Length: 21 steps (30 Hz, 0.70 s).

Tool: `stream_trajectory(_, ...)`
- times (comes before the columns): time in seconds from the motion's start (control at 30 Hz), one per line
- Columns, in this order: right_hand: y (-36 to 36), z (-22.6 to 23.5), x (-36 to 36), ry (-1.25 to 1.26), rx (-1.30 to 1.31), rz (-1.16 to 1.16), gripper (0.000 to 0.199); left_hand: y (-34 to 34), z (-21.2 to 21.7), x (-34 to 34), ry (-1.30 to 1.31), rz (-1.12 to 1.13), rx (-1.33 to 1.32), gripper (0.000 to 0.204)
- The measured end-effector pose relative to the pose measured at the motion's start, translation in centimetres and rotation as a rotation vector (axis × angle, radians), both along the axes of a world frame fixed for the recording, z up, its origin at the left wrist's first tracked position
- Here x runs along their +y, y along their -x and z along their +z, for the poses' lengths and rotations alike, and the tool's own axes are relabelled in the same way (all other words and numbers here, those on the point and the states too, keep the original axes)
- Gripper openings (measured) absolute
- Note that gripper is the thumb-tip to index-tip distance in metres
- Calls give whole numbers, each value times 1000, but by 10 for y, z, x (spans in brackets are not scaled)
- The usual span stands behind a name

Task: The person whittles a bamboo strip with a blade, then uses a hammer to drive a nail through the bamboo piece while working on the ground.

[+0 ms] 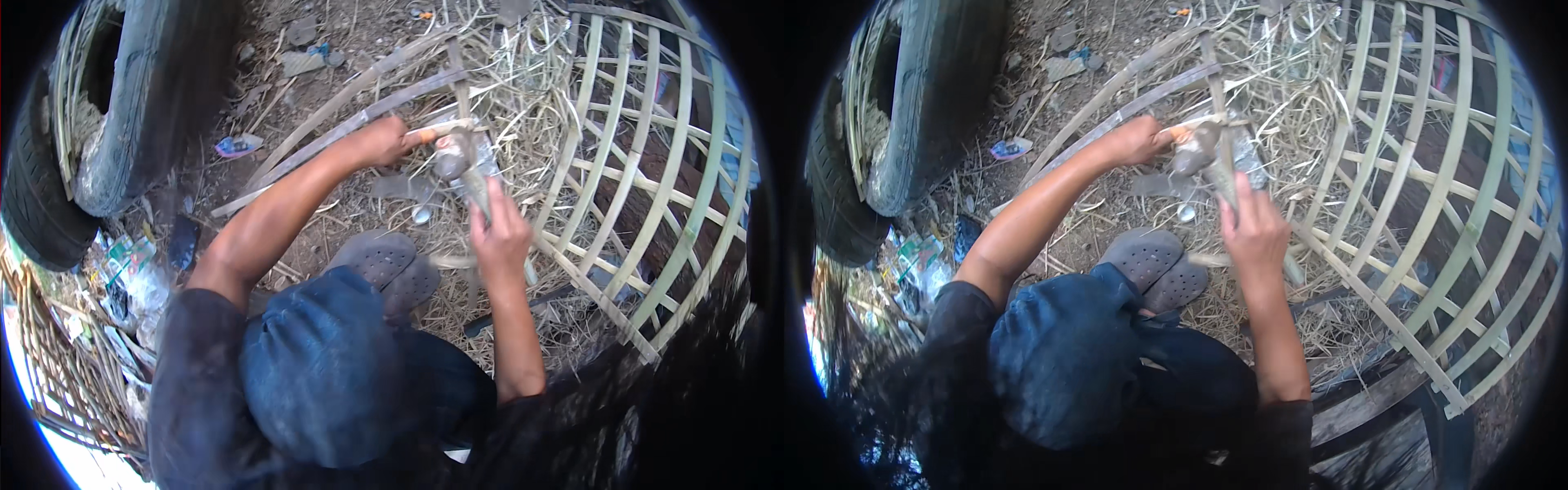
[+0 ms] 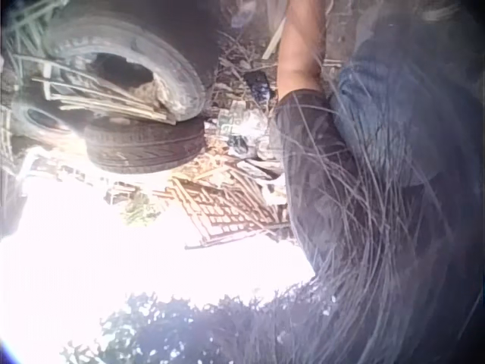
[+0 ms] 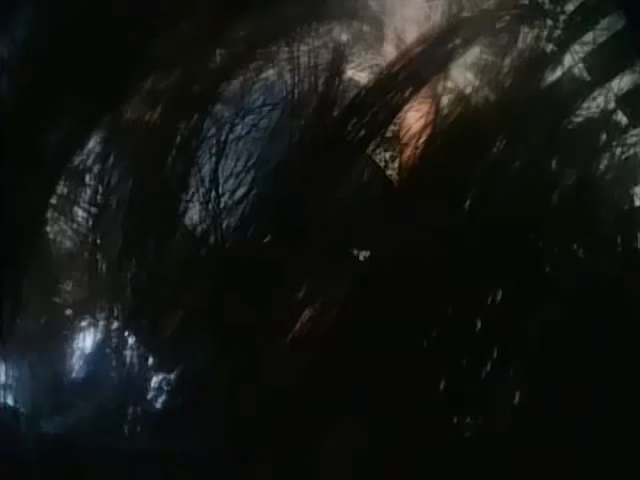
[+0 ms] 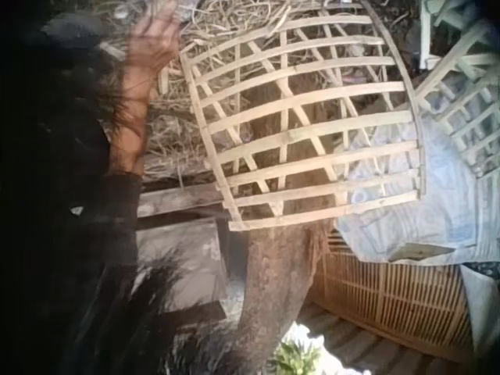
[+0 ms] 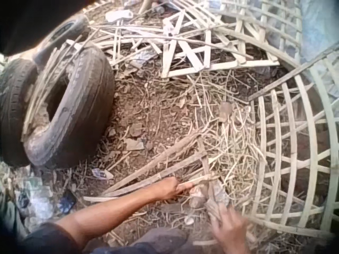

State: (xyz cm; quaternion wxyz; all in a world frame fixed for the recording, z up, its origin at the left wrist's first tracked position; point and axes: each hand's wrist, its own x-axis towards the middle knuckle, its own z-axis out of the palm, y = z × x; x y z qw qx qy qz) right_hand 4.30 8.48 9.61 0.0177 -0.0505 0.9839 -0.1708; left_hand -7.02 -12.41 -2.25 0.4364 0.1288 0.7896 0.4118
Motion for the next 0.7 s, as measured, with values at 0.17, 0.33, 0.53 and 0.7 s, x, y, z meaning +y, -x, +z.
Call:
stream_trajectory(0.17, 1, 23, -12, 169, 62, 96, 46, -8, -14, -7, -13, 3, 44, 77)
stream_trajectory(0.33, 5, -7, 11, 89, 111, 100, 47, -3, 4, -1, 13, -3, 29, 77)
stream_trajectory(0.53, 0, 19, -2, 194, 140, 131, 46, -8, -19, -4, -50, 19, 35, 79)
stream_trajectory(0.7, 6, -10, 10, 59, 26, 13, 44, -2, -3, -6, -16, -41, 26, 76)
